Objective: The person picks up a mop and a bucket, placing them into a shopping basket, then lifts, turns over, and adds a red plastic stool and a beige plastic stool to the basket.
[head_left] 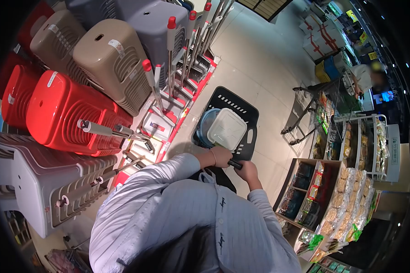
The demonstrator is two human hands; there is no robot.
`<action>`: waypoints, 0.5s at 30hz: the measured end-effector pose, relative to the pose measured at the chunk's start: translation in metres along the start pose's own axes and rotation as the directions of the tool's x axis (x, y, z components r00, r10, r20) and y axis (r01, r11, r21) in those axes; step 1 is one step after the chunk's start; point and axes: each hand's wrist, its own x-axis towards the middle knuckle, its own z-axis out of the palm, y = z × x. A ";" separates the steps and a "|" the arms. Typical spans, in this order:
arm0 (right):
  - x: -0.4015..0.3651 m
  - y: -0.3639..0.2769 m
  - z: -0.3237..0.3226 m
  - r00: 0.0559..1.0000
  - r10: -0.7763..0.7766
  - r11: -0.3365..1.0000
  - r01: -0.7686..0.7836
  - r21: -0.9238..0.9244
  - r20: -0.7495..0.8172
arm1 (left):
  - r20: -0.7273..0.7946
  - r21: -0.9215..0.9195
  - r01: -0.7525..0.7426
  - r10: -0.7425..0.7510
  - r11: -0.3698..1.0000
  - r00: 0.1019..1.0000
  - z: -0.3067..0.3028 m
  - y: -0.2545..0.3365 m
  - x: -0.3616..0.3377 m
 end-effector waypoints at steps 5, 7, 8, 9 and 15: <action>0.022 0.005 -0.016 0.999 -0.002 1.000 0.002 0.003 0.039 | -0.019 0.008 0.013 -0.013 1.000 1.000 -0.020 -0.003 0.016; 0.029 0.009 -0.019 0.998 -0.002 1.000 0.002 -0.001 0.068 | -0.018 0.007 0.028 -0.028 1.000 0.999 -0.026 -0.002 0.019; 0.031 0.010 -0.020 0.999 -0.007 1.000 0.007 0.010 0.044 | -0.015 0.009 0.034 -0.034 0.999 0.999 -0.028 -0.002 0.022; 0.034 0.012 -0.022 1.000 -0.011 1.000 0.011 0.023 0.020 | -0.015 0.011 0.040 -0.040 0.999 0.999 -0.030 -0.005 0.026; 0.064 0.021 -0.034 0.996 -0.033 0.999 0.033 0.009 0.083 | -0.060 0.008 0.058 -0.058 0.998 0.997 -0.042 -0.015 0.047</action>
